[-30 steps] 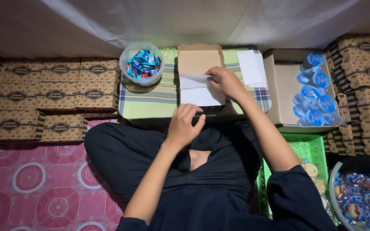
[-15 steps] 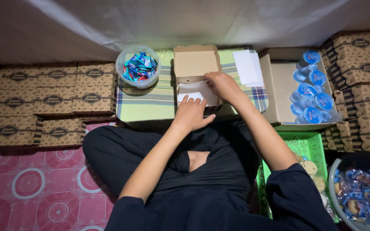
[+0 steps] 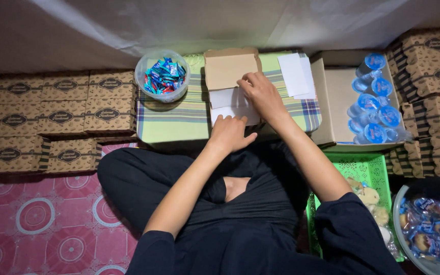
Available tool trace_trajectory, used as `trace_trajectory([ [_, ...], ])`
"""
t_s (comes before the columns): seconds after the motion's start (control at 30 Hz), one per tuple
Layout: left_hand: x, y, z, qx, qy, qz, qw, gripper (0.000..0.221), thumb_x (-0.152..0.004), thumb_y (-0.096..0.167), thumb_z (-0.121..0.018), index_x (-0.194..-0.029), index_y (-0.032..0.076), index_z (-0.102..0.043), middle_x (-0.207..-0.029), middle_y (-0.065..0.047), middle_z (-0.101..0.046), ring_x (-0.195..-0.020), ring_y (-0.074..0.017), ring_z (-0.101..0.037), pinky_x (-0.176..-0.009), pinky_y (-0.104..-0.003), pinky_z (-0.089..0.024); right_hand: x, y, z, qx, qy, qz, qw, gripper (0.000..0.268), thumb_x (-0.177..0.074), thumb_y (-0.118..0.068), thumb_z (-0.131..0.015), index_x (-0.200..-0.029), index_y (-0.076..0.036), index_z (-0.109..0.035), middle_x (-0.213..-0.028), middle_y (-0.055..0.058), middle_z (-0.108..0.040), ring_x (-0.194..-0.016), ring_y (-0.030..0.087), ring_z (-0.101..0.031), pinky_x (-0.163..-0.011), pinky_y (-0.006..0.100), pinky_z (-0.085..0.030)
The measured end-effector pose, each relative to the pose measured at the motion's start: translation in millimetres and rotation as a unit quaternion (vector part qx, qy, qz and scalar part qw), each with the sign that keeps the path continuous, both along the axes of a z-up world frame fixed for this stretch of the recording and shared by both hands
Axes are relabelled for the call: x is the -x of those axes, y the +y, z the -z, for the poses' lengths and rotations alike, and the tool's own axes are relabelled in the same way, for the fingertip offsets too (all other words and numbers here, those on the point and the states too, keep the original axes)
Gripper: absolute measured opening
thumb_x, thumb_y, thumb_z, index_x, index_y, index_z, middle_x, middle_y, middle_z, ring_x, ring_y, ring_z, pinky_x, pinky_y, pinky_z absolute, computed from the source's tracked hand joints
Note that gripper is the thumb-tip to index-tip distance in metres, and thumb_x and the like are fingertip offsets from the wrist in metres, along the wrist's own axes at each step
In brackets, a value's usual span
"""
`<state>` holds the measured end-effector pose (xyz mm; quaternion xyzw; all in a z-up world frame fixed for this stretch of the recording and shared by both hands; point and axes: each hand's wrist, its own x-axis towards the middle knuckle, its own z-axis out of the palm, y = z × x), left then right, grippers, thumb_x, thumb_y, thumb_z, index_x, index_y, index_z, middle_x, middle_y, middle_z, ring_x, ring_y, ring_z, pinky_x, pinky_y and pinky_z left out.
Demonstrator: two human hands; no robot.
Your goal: Packing snack boxes with water cups, candies, and other food items.
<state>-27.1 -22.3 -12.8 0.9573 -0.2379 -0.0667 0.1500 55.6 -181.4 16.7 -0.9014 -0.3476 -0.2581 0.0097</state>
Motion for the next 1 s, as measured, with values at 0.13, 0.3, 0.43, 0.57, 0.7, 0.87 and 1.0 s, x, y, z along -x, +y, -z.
trace_trajectory([
  [0.13, 1, 0, -1, -0.003, -0.012, -0.003, 1.000, 0.068, -0.091, 0.062, -0.050, -0.117, 0.002, -0.071, -0.098, -0.022, -0.073, -0.092, -0.0403, -0.069, -0.087, -0.051, -0.045, 8, -2, -7, -0.033, -0.009, 0.009, 0.999, 0.011, -0.095, -0.018, -0.072, -0.100, -0.015, -0.062, -0.101, 0.001, -0.056, -0.093, 0.021, -0.060, -0.076, 0.032, -0.051],
  [0.3, 2, 0, 2, 0.013, 0.004, -0.021, 1.000, 0.066, -0.090, 0.060, -0.054, -0.114, 0.002, -0.073, -0.100, -0.022, -0.071, -0.085, -0.0395, -0.069, -0.079, -0.050, -0.048, 32, -12, -28, 0.010, 0.033, 0.064, 0.997, 0.012, -0.087, -0.016, -0.077, -0.093, -0.015, -0.066, -0.088, 0.001, -0.061, -0.087, 0.022, -0.061, -0.073, 0.037, -0.050],
  [0.43, 3, -2, -10, -0.008, 0.039, -0.024, 0.999, 0.064, -0.089, 0.054, -0.057, -0.116, -0.001, -0.072, -0.105, -0.022, -0.070, -0.092, -0.0408, -0.069, -0.081, -0.051, -0.050, 41, -15, -14, 0.097, 0.052, 0.045, 0.993, 0.009, -0.083, -0.024, -0.075, -0.091, -0.019, -0.073, -0.091, 0.001, -0.072, -0.102, 0.024, -0.066, -0.093, 0.040, -0.048],
  [0.57, 0, -6, -6, -0.016, 0.042, -0.033, 0.998, 0.062, -0.086, 0.052, -0.061, -0.116, -0.001, -0.071, -0.104, -0.020, -0.069, -0.093, -0.0413, -0.069, -0.082, -0.052, -0.049, 34, -10, 10, 0.158, 0.137, 0.050, 0.977, 0.015, -0.085, -0.026, -0.071, -0.097, -0.019, -0.076, -0.099, 0.002, -0.077, -0.108, 0.022, -0.069, -0.116, 0.047, -0.034],
  [0.7, -2, -4, 2, -0.010, 0.033, -0.025, 0.999, 0.056, -0.087, 0.047, -0.062, -0.117, 0.000, -0.070, -0.105, -0.018, -0.069, -0.095, -0.0395, -0.069, -0.083, -0.052, -0.049, 6, -7, 45, 0.174, 0.293, 0.079, 0.937, 0.048, -0.081, -0.038, -0.077, -0.121, -0.012, -0.072, -0.120, 0.010, -0.075, -0.115, 0.031, -0.069, -0.123, 0.063, -0.017],
  [0.87, 1, 1, -4, -0.008, 0.028, -0.025, 0.999, 0.050, -0.091, 0.041, -0.062, -0.118, -0.001, -0.069, -0.108, -0.018, -0.070, -0.099, -0.0393, -0.068, -0.088, -0.054, -0.049, -7, -2, 61, 0.187, 0.350, 0.114, 0.911, 0.041, -0.088, -0.034, -0.069, -0.127, -0.019, -0.070, -0.130, 0.009, -0.069, -0.132, 0.036, -0.058, -0.117, 0.074, -0.010],
  [1.0, 2, 5, -9, -0.007, 0.036, -0.028, 0.999, 0.051, -0.091, 0.041, -0.062, -0.121, 0.000, -0.068, -0.109, -0.018, -0.071, -0.101, -0.0388, -0.067, -0.088, -0.054, -0.049, 4, 4, 46, 0.174, 0.267, 0.133, 0.939, 0.033, -0.088, -0.027, -0.070, -0.120, -0.023, -0.073, -0.114, 0.007, -0.070, -0.110, 0.033, -0.064, -0.102, 0.061, -0.033],
])
